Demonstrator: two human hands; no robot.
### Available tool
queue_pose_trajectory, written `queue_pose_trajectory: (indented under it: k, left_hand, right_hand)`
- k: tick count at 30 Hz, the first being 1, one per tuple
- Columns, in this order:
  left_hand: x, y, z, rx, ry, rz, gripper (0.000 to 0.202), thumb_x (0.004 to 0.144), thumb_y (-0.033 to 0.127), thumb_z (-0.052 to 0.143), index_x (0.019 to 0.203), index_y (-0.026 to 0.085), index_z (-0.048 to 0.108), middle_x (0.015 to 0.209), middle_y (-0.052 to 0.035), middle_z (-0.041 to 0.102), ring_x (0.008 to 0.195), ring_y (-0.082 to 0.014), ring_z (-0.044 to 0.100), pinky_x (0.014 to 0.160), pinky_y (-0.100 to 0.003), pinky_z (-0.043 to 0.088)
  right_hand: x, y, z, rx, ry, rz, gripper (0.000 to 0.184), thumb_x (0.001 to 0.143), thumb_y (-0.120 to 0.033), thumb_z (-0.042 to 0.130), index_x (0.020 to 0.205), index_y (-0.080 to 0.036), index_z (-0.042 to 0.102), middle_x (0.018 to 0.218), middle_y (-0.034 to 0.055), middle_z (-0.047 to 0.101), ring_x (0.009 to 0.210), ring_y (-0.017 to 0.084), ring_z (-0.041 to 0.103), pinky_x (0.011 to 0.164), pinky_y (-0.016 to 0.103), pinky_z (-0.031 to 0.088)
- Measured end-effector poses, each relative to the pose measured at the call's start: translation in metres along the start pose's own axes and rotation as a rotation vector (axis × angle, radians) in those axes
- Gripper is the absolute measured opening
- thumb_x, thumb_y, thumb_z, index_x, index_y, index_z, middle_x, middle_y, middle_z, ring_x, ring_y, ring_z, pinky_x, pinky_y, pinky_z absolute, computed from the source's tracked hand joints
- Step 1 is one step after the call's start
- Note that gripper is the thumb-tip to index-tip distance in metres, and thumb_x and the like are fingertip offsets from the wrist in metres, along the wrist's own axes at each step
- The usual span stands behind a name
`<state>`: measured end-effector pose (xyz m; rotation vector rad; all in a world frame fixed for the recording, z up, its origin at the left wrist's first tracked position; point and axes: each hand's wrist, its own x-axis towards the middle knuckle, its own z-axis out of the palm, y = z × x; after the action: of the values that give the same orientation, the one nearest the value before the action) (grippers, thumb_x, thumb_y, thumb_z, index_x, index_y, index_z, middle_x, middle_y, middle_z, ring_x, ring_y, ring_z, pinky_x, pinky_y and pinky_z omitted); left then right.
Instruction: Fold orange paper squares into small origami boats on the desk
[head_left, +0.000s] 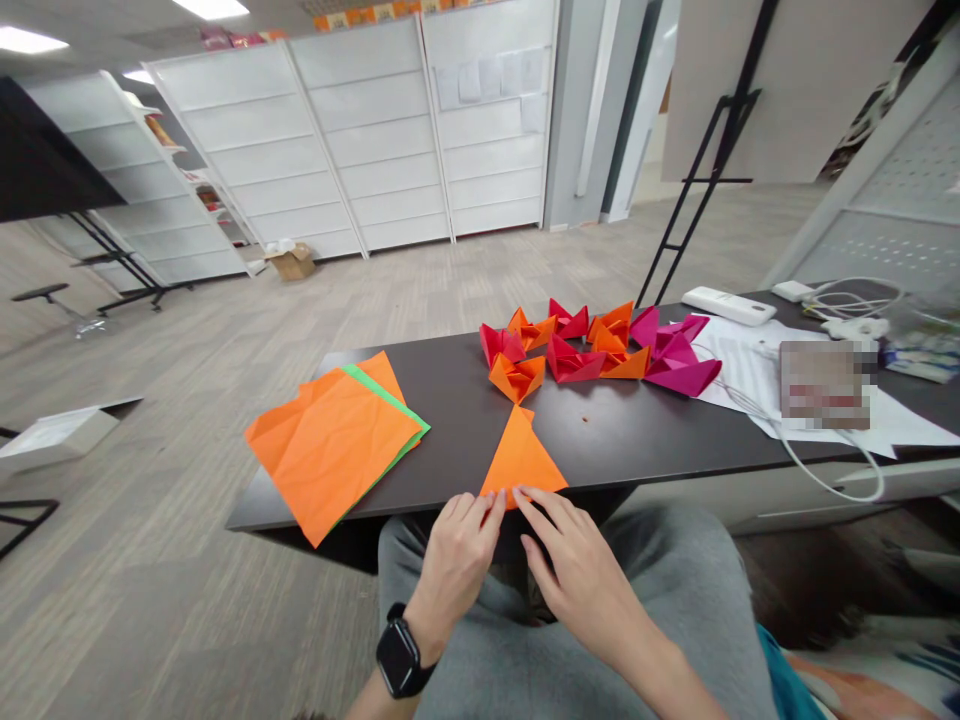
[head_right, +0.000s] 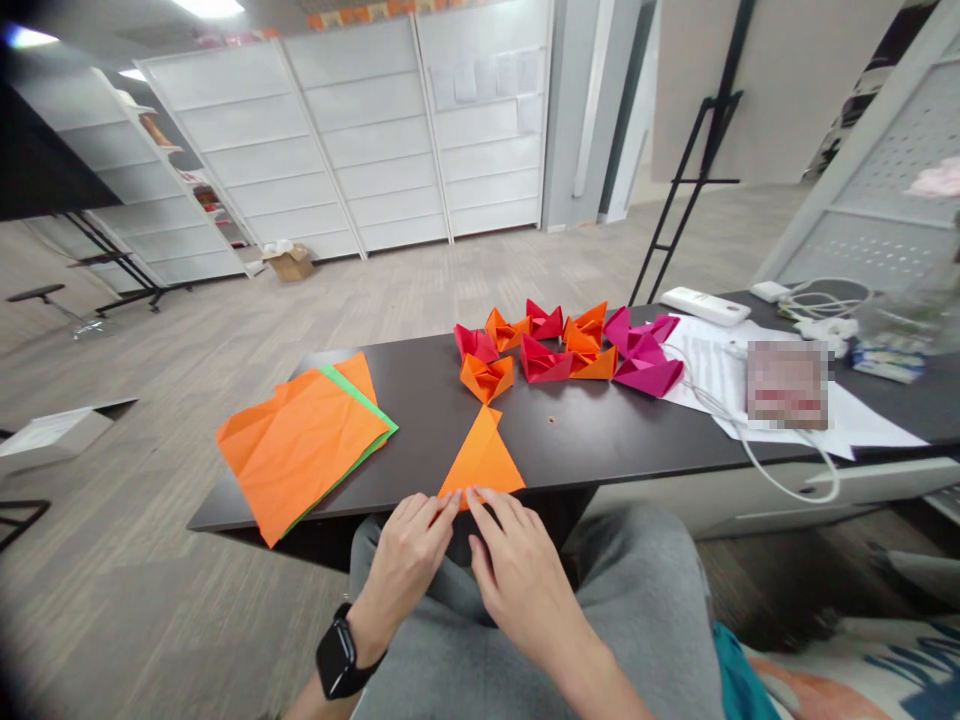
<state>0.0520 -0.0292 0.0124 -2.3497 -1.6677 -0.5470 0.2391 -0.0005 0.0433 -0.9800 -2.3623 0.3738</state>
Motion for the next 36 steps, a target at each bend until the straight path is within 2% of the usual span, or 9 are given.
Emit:
queue_pose_trajectory:
  k: [5, 8, 11, 13, 16, 21, 25, 29, 36]
  left_hand:
    - [0.011, 0.03, 0.002, -0.107, 0.072, -0.094, 0.05, 0.093, 0.01, 0.043, 0.143, 0.015, 0.043, 0.093, -0.0115, 0.067, 0.086, -0.0256, 0.062, 0.078, -0.042, 0.053]
    - [0.018, 0.028, -0.006, -0.27, 0.052, -0.012, 0.05, 0.089, 0.028, 0.058, 0.137, 0.017, 0.048, 0.105, -0.0139, 0.068, 0.1, -0.0292, 0.062, 0.087, -0.047, 0.052]
    - [0.029, 0.011, -0.014, -0.406, 0.033, -0.047, 0.039, 0.09, 0.034, 0.056, 0.126, 0.019, 0.055, 0.11, -0.0129, 0.067, 0.103, -0.0278, 0.061, 0.091, -0.046, 0.05]
    - [0.039, -0.008, -0.013, -0.356, 0.074, -0.214, 0.027, 0.095, 0.023, 0.046, 0.119, 0.021, 0.057, 0.113, -0.0105, 0.066, 0.106, -0.0259, 0.061, 0.093, -0.045, 0.049]
    - [0.06, -0.038, 0.0, -0.313, 0.123, -0.409, 0.034, 0.094, 0.028, 0.054, 0.126, 0.017, 0.054, 0.127, -0.0144, 0.06, 0.12, -0.0285, 0.056, 0.103, -0.048, 0.045]
    - [0.088, -0.064, 0.02, -0.359, 0.089, -0.499, 0.048, 0.087, 0.027, 0.066, 0.129, 0.012, 0.051, 0.129, -0.0182, 0.059, 0.123, -0.0311, 0.054, 0.105, -0.048, 0.043]
    - [0.094, -0.067, 0.02, -0.409, 0.068, -0.562, 0.051, 0.077, 0.017, 0.074, 0.124, 0.014, 0.054, 0.106, -0.0099, 0.064, 0.106, -0.0269, 0.06, 0.099, -0.044, 0.047]
    - [0.091, -0.07, 0.016, -0.494, 0.087, -0.67, 0.064, 0.068, 0.015, 0.082, 0.126, 0.014, 0.054, 0.108, -0.0095, 0.055, 0.098, -0.0221, 0.06, 0.093, -0.037, 0.05]
    - [0.08, -0.081, 0.014, -0.578, 0.135, -0.802, 0.058, 0.06, 0.013, 0.086, 0.115, 0.012, 0.065, 0.094, -0.0052, 0.056, 0.078, -0.0167, 0.059, 0.084, -0.036, 0.052]
  right_hand:
    - [0.015, 0.015, 0.002, -0.063, -0.055, -0.064, 0.039, 0.096, -0.019, 0.046, 0.133, -0.025, 0.058, 0.137, 0.0078, 0.061, 0.132, 0.028, 0.052, 0.108, 0.053, 0.042]
    - [0.019, 0.035, -0.004, -0.02, -0.113, -0.085, 0.034, 0.098, -0.021, 0.045, 0.127, -0.024, 0.063, 0.136, 0.0067, 0.062, 0.135, 0.026, 0.049, 0.111, 0.054, 0.04]
    - [0.022, 0.054, -0.01, 0.045, -0.213, -0.14, 0.023, 0.097, -0.026, 0.051, 0.108, -0.024, 0.071, 0.137, 0.0054, 0.062, 0.136, 0.026, 0.048, 0.113, 0.052, 0.04]
    - [0.026, 0.062, -0.014, 0.092, -0.268, -0.159, 0.019, 0.095, -0.029, 0.056, 0.089, -0.023, 0.073, 0.138, 0.0044, 0.061, 0.137, 0.027, 0.046, 0.115, 0.052, 0.038]
    - [0.036, 0.066, -0.023, 0.177, -0.319, -0.154, 0.022, 0.092, -0.032, 0.061, 0.072, -0.023, 0.068, 0.139, 0.0039, 0.06, 0.139, 0.028, 0.044, 0.115, 0.053, 0.037]
    - [0.052, 0.067, -0.034, 0.263, -0.392, -0.111, 0.032, 0.086, -0.034, 0.068, 0.062, -0.023, 0.049, 0.132, 0.0061, 0.065, 0.135, 0.029, 0.049, 0.112, 0.054, 0.04]
    - [0.05, 0.073, -0.02, 0.168, -0.21, -0.048, 0.017, 0.08, -0.023, 0.071, 0.079, -0.023, 0.054, 0.137, 0.0102, 0.059, 0.129, 0.029, 0.054, 0.104, 0.048, 0.048]
    - [0.035, 0.077, -0.003, -0.016, 0.089, 0.163, 0.046, 0.076, -0.027, 0.073, 0.117, -0.022, 0.055, 0.138, 0.0139, 0.054, 0.125, 0.032, 0.055, 0.104, 0.052, 0.045]
    - [0.019, 0.067, -0.001, -0.038, 0.159, 0.346, 0.045, 0.084, -0.04, 0.064, 0.125, -0.024, 0.056, 0.114, 0.0093, 0.066, 0.107, 0.031, 0.061, 0.093, 0.048, 0.048]
